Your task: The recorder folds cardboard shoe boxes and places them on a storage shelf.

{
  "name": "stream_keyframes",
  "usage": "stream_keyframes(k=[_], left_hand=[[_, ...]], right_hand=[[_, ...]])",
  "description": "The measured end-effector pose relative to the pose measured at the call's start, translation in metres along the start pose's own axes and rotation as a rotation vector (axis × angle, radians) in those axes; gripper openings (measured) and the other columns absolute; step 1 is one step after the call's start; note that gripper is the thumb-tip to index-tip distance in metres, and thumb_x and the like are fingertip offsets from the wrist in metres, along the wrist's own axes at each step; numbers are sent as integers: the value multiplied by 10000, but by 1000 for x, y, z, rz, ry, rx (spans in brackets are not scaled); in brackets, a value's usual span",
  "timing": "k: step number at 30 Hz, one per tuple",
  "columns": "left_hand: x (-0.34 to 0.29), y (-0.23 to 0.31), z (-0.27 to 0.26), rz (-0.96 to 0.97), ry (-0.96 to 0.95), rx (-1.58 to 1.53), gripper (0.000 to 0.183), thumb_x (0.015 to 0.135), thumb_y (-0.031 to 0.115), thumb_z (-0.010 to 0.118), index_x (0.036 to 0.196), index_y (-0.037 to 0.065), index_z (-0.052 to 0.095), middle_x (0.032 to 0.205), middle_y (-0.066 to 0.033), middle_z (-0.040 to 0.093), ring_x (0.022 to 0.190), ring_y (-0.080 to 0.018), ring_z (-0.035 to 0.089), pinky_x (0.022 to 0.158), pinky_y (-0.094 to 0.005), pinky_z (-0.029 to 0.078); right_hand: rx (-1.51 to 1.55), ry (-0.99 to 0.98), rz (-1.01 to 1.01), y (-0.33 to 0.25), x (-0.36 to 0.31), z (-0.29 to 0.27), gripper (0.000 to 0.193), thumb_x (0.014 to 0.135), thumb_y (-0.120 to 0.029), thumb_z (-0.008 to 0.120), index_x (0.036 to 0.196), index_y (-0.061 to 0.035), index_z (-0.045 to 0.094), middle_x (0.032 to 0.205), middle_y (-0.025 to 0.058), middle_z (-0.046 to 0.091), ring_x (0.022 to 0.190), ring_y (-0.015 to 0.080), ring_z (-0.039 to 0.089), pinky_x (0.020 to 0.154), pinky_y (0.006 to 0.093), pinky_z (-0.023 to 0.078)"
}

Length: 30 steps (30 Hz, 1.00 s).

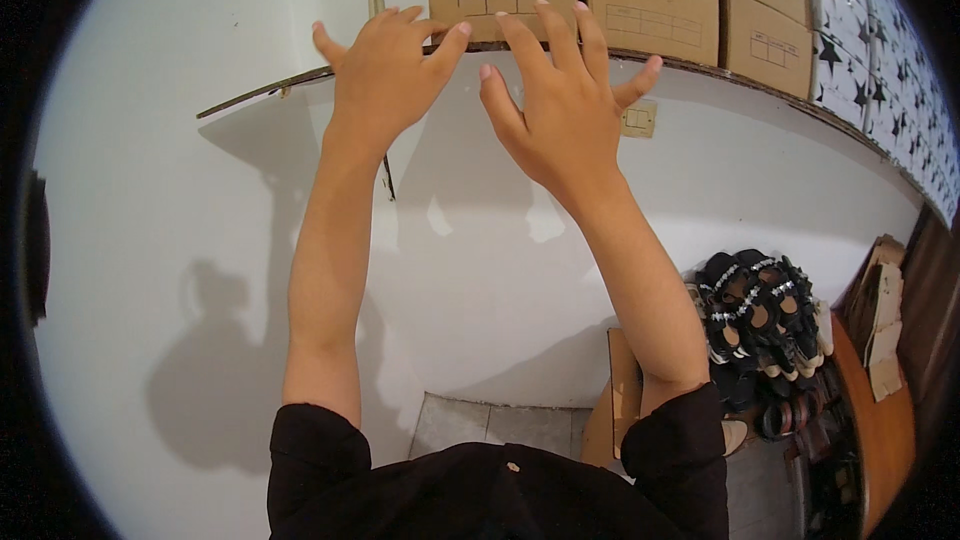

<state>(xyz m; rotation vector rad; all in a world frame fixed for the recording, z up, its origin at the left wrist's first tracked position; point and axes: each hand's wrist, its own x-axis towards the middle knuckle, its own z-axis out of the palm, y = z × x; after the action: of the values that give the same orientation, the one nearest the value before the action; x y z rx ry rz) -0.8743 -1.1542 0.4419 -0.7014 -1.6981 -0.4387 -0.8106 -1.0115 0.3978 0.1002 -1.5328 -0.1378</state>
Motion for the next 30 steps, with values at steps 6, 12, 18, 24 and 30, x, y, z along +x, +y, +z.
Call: stream_keyframes(k=[6, 12, 18, 24, 30], left_hand=[[-30, 2, 1, 30, 320, -184, 399, 835, 330, 540, 1162, 109, 598, 1320, -103, 481, 1264, -267, 401, 1007, -647, -30], [-128, 39, 27, 29, 738, -784, 391, 800, 240, 465, 1112, 17, 544, 1269, -226, 468, 1261, -363, 338, 1080, -517, 86], [-261, 91, 72, -192, 802, -1047, 357, 824, 241, 429, 1097, 20, 497, 1228, -205, 457, 1214, -344, 369, 1044, -515, 230], [-349, 202, 52, -235, -415, -1309, 396, 779, 112, 571, 1147, -3, 477, 1211, -186, 467, 1155, -334, 420, 1003, -448, 304], [-397, 276, 19, -142, -641, -1297, 435, 745, 80, 607, 1157, 4, 489, 1167, -169, 503, 1110, -331, 453, 977, -422, 335]], right_hand=[[81, 58, 152, 5, -35, -46, 417, 790, -246, 589, 1193, -140, 579, 1331, 107, 459, 1325, 290, 274, 1007, 550, -173], [83, 203, 296, 26, -159, -115, 460, 713, -120, 615, 1139, -9, 483, 1265, 237, 424, 1216, 362, 339, 1044, 475, 118], [-272, 119, 450, 40, -232, -217, 486, 704, -66, 611, 1150, -2, 430, 1243, 230, 383, 1163, 342, 361, 991, 443, 261], [-687, 96, 402, 63, -280, -393, 423, 752, -71, 608, 1144, -5, 463, 1254, 229, 390, 1185, 349, 359, 1001, 428, 267], [-1078, -113, 815, 32, -359, -566, 404, 717, -53, 614, 1117, -54, 555, 1291, 193, 388, 1210, 341, 350, 1012, 438, 268]])
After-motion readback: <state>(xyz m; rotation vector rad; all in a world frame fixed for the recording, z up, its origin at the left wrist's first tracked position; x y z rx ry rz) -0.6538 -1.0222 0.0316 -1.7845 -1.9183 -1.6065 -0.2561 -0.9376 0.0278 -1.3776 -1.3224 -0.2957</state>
